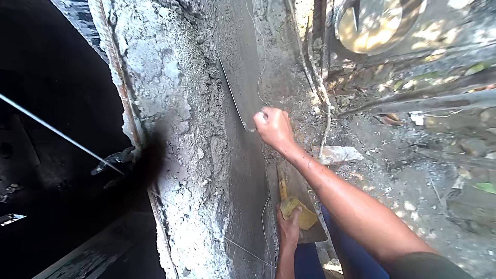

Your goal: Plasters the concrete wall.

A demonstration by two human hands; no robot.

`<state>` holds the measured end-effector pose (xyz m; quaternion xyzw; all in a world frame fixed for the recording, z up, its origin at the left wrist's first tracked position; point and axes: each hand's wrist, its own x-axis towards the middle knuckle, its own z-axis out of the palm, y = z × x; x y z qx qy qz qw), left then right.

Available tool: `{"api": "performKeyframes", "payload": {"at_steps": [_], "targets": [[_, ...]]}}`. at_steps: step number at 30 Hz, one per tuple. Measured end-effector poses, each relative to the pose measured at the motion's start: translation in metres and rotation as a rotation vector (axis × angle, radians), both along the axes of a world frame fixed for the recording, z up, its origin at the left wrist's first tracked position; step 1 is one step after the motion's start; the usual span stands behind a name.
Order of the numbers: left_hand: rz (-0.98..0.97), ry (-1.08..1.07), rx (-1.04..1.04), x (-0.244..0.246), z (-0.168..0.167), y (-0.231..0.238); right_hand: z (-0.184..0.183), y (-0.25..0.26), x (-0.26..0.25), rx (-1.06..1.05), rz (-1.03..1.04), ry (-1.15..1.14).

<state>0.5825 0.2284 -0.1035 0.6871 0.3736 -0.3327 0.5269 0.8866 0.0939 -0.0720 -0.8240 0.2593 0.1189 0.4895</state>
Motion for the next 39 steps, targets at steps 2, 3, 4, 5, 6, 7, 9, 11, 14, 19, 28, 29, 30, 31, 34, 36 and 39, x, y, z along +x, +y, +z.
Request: {"api": "performKeyframes", "payload": {"at_steps": [2, 3, 4, 5, 6, 7, 9, 11, 14, 19, 28, 29, 30, 31, 34, 36, 39], "targets": [[-0.03, -0.006, 0.012, 0.0, 0.002, 0.006, -0.008, -0.009, 0.03, 0.009, 0.008, 0.054], [-0.037, -0.01, 0.012, -0.001, 0.001, 0.007, -0.012, -0.013, 0.045, 0.012, -0.001, 0.068], [-0.035, -0.017, 0.014, -0.001, 0.0, 0.007, -0.014, -0.015, 0.051, 0.015, -0.006, 0.074], [-0.031, -0.021, 0.011, 0.0, -0.001, 0.007, -0.013, -0.014, 0.048, 0.022, -0.01, 0.068], [-0.025, -0.021, 0.009, 0.002, -0.003, 0.006, -0.01, -0.013, 0.037, 0.029, -0.012, 0.06], [-0.015, -0.019, 0.006, 0.002, -0.002, 0.004, -0.009, -0.01, 0.023, 0.034, -0.008, 0.059], [-0.002, -0.018, 0.0, 0.005, 0.0, 0.002, -0.014, -0.006, 0.012, 0.038, 0.004, 0.082], [-0.01, -0.011, -0.005, 0.004, 0.0, 0.005, -0.028, -0.01, 0.038, 0.061, -0.005, 0.094], [-0.014, -0.006, 0.015, 0.003, -0.002, 0.003, -0.038, -0.017, 0.051, 0.06, -0.018, 0.1], [-0.009, -0.005, -0.001, 0.004, -0.003, -0.002, -0.052, -0.006, 0.007, 0.067, 0.033, 0.167], [0.012, 0.011, 0.003, -0.004, -0.008, -0.003, -0.07, 0.001, -0.025, 0.05, 0.026, 0.161], [0.009, 0.003, -0.001, -0.005, -0.009, -0.001, -0.074, -0.001, -0.009, 0.057, 0.028, 0.185], [0.005, -0.004, -0.003, -0.008, -0.011, 0.0, -0.081, -0.005, 0.011, 0.066, 0.025, 0.198], [0.004, -0.002, -0.003, -0.011, -0.012, 0.002, -0.088, -0.009, 0.029, 0.067, 0.015, 0.197], [0.013, 0.019, 0.018, -0.012, -0.018, 0.003, -0.091, -0.011, 0.029, 0.05, 0.008, 0.146], [0.021, 0.032, 0.031, -0.012, -0.015, 0.001, -0.082, -0.008, -0.006, 0.049, 0.043, 0.147], [0.007, 0.013, 0.02, -0.01, -0.013, 0.003, -0.089, 0.002, -0.005, 0.06, 0.024, 0.199]]}}
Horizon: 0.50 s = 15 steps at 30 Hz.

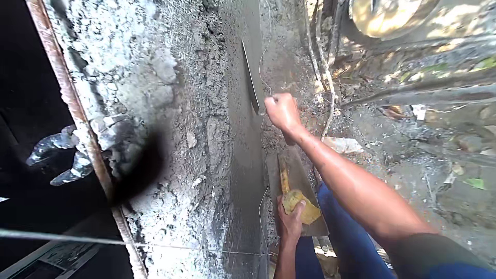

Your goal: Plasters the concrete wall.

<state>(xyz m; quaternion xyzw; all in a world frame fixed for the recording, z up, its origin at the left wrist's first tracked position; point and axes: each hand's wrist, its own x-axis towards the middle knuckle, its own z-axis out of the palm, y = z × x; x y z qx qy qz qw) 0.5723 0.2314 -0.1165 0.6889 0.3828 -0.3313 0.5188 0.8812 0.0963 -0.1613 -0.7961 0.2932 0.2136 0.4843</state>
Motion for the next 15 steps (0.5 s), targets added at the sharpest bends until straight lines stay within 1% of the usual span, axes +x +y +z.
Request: {"api": "performKeyframes", "payload": {"at_steps": [3, 5, 6, 7, 9, 12, 13, 15], "targets": [[-0.022, 0.0, -0.034, 0.0, -0.005, 0.0, -0.04, -0.011, 0.046, -0.02, -0.025, 0.105], [-0.038, 0.002, -0.029, 0.004, -0.009, 0.0, -0.057, -0.025, 0.054, -0.044, -0.017, 0.17], [-0.041, 0.005, -0.024, 0.005, -0.007, -0.001, -0.062, -0.034, 0.044, -0.058, -0.007, 0.172], [-0.043, 0.006, -0.014, 0.005, -0.006, -0.003, -0.066, -0.046, 0.024, -0.069, -0.006, 0.163], [-0.048, 0.004, -0.005, 0.004, -0.004, -0.005, -0.072, -0.082, -0.031, -0.086, -0.039, 0.179], [-0.049, -0.006, 0.001, 0.004, -0.003, -0.011, -0.077, -0.152, -0.136, -0.118, -0.065, 0.324], [-0.048, -0.003, -0.004, 0.005, -0.002, -0.014, -0.072, -0.173, -0.168, -0.137, -0.048, 0.39], [-0.042, 0.006, -0.007, 0.006, 0.006, -0.024, -0.045, -0.205, -0.219, -0.151, -0.008, 0.517]]}}
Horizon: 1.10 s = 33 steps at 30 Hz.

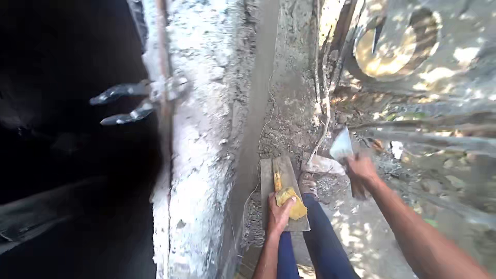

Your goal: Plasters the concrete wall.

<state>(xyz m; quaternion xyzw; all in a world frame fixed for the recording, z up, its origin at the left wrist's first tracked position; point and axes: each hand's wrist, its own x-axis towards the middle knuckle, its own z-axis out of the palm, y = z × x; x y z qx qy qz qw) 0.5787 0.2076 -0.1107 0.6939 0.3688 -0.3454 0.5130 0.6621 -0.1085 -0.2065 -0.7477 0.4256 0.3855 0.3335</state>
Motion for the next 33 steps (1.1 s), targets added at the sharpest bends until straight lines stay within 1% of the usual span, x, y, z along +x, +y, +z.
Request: {"api": "performKeyframes", "payload": {"at_steps": [2, 3, 6, 8, 10, 13, 15, 17, 19, 22, 26, 30, 33], "targets": [[-0.003, -0.003, 0.001, 0.002, 0.008, -0.012, 0.03, -0.021, -0.038, -0.005, 0.02, 0.057], [-0.001, -0.015, -0.002, 0.002, 0.012, -0.018, 0.042, -0.028, -0.055, -0.001, 0.013, 0.05], [0.017, -0.062, -0.012, 0.005, 0.024, -0.037, 0.065, -0.036, -0.081, 0.062, -0.001, -0.011], [0.002, -0.064, -0.008, 0.006, 0.033, -0.047, 0.08, -0.025, -0.079, 0.133, 0.01, -0.039], [-0.006, -0.081, -0.015, 0.005, 0.039, -0.059, 0.094, -0.009, -0.067, 0.211, 0.062, -0.057], [-0.053, -0.118, 0.028, 0.001, 0.043, -0.072, 0.107, 0.021, -0.049, 0.312, 0.169, -0.116], [-0.08, -0.106, 0.038, 0.002, 0.048, -0.078, 0.118, 0.045, -0.04, 0.325, 0.283, -0.202], [-0.097, -0.105, 0.037, 0.003, 0.05, -0.082, 0.133, 0.069, -0.037, 0.295, 0.349, -0.266], [-0.07, -0.132, 0.021, 0.005, 0.052, -0.086, 0.139, 0.087, -0.044, 0.275, 0.338, -0.269], [-0.076, -0.116, 0.013, 0.014, 0.051, -0.084, 0.143, 0.101, -0.052, 0.317, 0.241, -0.242], [-0.149, -0.064, 0.013, 0.025, 0.047, -0.072, 0.14, 0.106, -0.061, 0.356, 0.273, -0.174], [-0.14, -0.001, -0.132, 0.039, 0.054, -0.06, 0.146, 0.107, -0.059, 0.392, 0.261, -0.205], [-0.127, -0.017, -0.202, 0.048, 0.065, -0.056, 0.149, 0.108, -0.055, 0.395, 0.171, -0.251]]}}
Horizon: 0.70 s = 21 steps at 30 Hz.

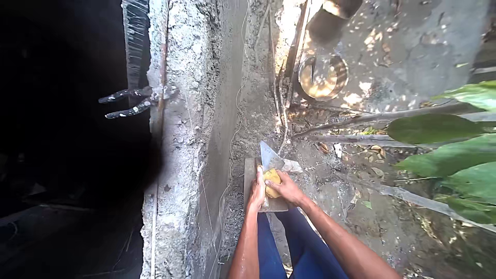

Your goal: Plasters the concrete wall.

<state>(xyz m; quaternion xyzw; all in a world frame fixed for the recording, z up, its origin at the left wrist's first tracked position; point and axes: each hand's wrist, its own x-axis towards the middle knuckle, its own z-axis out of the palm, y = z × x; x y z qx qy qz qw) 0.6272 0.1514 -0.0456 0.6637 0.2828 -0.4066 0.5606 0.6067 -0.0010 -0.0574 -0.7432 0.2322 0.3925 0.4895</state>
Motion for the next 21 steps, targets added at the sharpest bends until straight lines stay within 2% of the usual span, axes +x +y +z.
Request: {"api": "performKeyframes", "payload": {"at_steps": [4, 8, 12, 14, 18, 21], "targets": [[0.074, -0.047, -0.063, 0.013, -0.003, -0.003, 0.008, -0.014, 0.013, 0.106, -0.311, -0.072], [0.058, -0.14, -0.023, 0.023, -0.025, -0.012, 0.015, -0.053, 0.029, 0.292, -0.561, -0.095], [0.005, -0.243, 0.118, 0.046, -0.059, -0.019, 0.01, -0.109, 0.057, 0.204, -0.536, -0.145], [0.013, -0.203, 0.182, 0.038, -0.067, -0.018, 0.006, -0.135, 0.047, 0.117, -0.516, -0.088], [0.23, -0.206, 0.209, 0.047, -0.068, -0.027, -0.01, -0.177, 0.05, 0.104, -0.529, -0.076], [0.326, -0.182, 0.2, 0.049, -0.06, -0.03, -0.004, -0.186, 0.05, 0.117, -0.531, -0.068]]}}
